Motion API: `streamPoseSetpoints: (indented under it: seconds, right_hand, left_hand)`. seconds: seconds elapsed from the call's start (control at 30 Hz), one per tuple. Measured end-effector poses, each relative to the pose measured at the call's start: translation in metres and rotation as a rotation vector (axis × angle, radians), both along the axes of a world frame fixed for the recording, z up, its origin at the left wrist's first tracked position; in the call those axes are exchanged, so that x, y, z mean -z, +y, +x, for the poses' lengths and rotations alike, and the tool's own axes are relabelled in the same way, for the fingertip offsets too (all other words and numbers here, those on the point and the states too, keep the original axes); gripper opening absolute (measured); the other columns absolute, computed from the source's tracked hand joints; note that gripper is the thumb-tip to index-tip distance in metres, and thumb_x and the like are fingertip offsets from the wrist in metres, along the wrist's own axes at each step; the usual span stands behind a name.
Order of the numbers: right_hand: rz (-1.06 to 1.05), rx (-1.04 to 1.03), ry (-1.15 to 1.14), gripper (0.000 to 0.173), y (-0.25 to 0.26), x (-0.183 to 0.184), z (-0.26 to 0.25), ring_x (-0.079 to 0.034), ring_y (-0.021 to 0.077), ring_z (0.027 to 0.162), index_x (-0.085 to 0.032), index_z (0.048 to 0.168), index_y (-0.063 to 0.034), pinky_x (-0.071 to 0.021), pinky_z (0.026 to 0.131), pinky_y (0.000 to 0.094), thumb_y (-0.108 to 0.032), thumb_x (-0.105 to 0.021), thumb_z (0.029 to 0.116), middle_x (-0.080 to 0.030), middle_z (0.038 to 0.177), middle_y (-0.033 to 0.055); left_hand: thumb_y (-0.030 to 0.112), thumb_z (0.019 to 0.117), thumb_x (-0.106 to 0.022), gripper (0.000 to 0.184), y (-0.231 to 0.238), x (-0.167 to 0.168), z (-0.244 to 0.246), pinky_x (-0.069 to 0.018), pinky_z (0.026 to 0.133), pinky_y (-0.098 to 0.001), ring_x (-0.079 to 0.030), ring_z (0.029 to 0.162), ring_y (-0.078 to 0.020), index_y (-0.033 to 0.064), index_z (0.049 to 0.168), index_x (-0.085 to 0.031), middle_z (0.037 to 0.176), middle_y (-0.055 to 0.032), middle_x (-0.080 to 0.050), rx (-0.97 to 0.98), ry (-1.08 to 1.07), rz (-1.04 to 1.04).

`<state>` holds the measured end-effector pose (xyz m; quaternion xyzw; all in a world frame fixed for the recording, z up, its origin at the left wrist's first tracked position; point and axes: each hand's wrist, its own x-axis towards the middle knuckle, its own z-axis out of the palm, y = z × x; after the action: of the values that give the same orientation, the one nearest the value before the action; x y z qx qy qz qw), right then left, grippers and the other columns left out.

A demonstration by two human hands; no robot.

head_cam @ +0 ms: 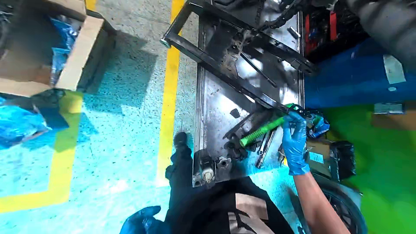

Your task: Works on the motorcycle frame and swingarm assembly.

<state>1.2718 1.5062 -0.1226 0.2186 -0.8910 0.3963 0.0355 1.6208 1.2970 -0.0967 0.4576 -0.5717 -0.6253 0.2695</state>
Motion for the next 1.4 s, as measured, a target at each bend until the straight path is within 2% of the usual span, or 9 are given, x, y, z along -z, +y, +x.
streamPoseSetpoints:
  seconds: [0.17,0.33,0.43,0.57,0.8,0.9,1.0,1.2,1.4]
  right_hand:
    - [0.017,0.471,-0.614,0.029,0.001,-0.002,0.073,-0.067,0.0182,0.090,-0.059,0.129,-0.0003,-0.0560,0.078,0.0354,-0.012,-0.059,0.1026,-0.068,0.112,0.0128]
    - [0.103,0.764,-0.821,0.081,-0.077,0.009,0.071,-0.061,0.0354,0.117,-0.036,0.154,-0.0046,-0.0498,0.098,0.0550,-0.043,-0.074,0.0932,-0.060,0.132,0.0243]
    - [0.042,0.884,-0.912,0.078,-0.094,0.049,0.054,-0.060,0.0393,0.116,-0.038,0.150,-0.0025,-0.0512,0.093,0.0589,-0.029,-0.078,0.0888,-0.058,0.131,0.0270]
    - [0.033,0.944,-0.820,0.059,-0.092,0.047,0.049,-0.064,0.0372,0.103,-0.048,0.139,-0.0005,-0.0533,0.085,0.0580,-0.022,-0.072,0.0901,-0.064,0.116,0.0250]
    - [0.057,0.871,-0.855,0.071,-0.061,0.014,0.063,-0.066,0.0343,0.099,-0.037,0.153,-0.0079,-0.0544,0.084,0.0538,-0.023,-0.072,0.0927,-0.065,0.117,0.0231]
    - [0.230,0.869,-0.839,0.082,-0.044,0.021,0.074,-0.067,0.0343,0.107,-0.033,0.157,-0.0070,-0.0532,0.094,0.0538,-0.030,-0.076,0.0915,-0.066,0.122,0.0222]
    - [0.253,0.845,-0.699,0.076,-0.035,0.023,0.087,-0.065,0.0340,0.115,-0.037,0.156,-0.0049,-0.0508,0.101,0.0533,-0.036,-0.071,0.0957,-0.063,0.131,0.0215]
    - [-0.668,0.744,-1.032,0.057,-0.044,-0.026,0.121,-0.067,0.0201,0.076,-0.058,0.135,-0.0041,-0.0575,0.068,0.0377,-0.048,-0.030,0.1111,-0.071,0.095,0.0120]
    - [-0.509,0.382,-0.926,0.061,-0.072,-0.077,0.153,-0.067,0.0192,0.105,-0.048,0.146,-0.0004,-0.0583,0.088,0.0361,-0.019,-0.067,0.0914,-0.065,0.127,0.0126]
  left_hand:
    - [0.006,0.1093,-0.023,0.037,-0.086,-0.053,-0.061,-0.0487,0.059,-0.0173,-0.051,0.055,-0.0002,-0.0001,0.097,-0.056,0.064,0.0089,-0.050,0.185,-0.369,0.532]
    - [0.023,0.1099,-0.034,0.036,-0.144,0.017,-0.028,-0.0558,0.062,-0.0244,-0.061,0.060,-0.0041,0.0001,0.108,-0.062,0.070,0.0066,-0.059,0.488,-0.335,0.332]
    - [0.039,0.1072,-0.042,0.045,-0.156,0.030,-0.081,-0.0543,0.071,-0.0441,-0.063,0.074,-0.0188,0.0025,0.119,-0.066,0.087,-0.0087,-0.065,0.759,-0.478,0.173]
    - [0.049,0.1075,-0.043,0.052,-0.106,0.055,-0.205,-0.0512,0.089,-0.0666,-0.068,0.103,-0.0406,0.0074,0.131,-0.063,0.109,-0.0222,-0.071,1.200,-0.541,-0.060]
    - [0.043,0.1015,-0.058,0.049,-0.002,0.066,-0.310,-0.0524,0.092,-0.0624,-0.066,0.114,-0.0410,0.0007,0.123,-0.066,0.119,-0.0229,-0.069,1.503,-0.772,-0.405]
    - [0.023,0.0949,-0.066,0.028,-0.001,0.056,-0.321,-0.0524,0.090,-0.0628,-0.065,0.114,-0.0409,0.0012,0.113,-0.071,0.119,-0.0218,-0.069,1.634,-0.857,-0.488]
    - [0.037,0.0935,-0.067,0.037,-0.009,0.029,-0.329,-0.0516,0.089,-0.0635,-0.066,0.111,-0.0401,0.0027,0.106,-0.072,0.113,-0.0212,-0.070,1.677,-0.881,-0.408]
    - [0.052,0.0912,-0.065,0.049,-0.024,0.000,-0.306,-0.0528,0.073,-0.0583,-0.067,0.082,-0.0332,0.0032,0.090,-0.070,0.087,-0.0168,-0.069,1.662,-0.743,-0.194]
    - [0.047,0.0992,-0.052,0.045,-0.060,-0.065,-0.211,-0.0526,0.082,-0.0621,-0.070,0.095,-0.0386,0.0059,0.104,-0.071,0.093,-0.0182,-0.072,1.612,-0.597,-0.485]
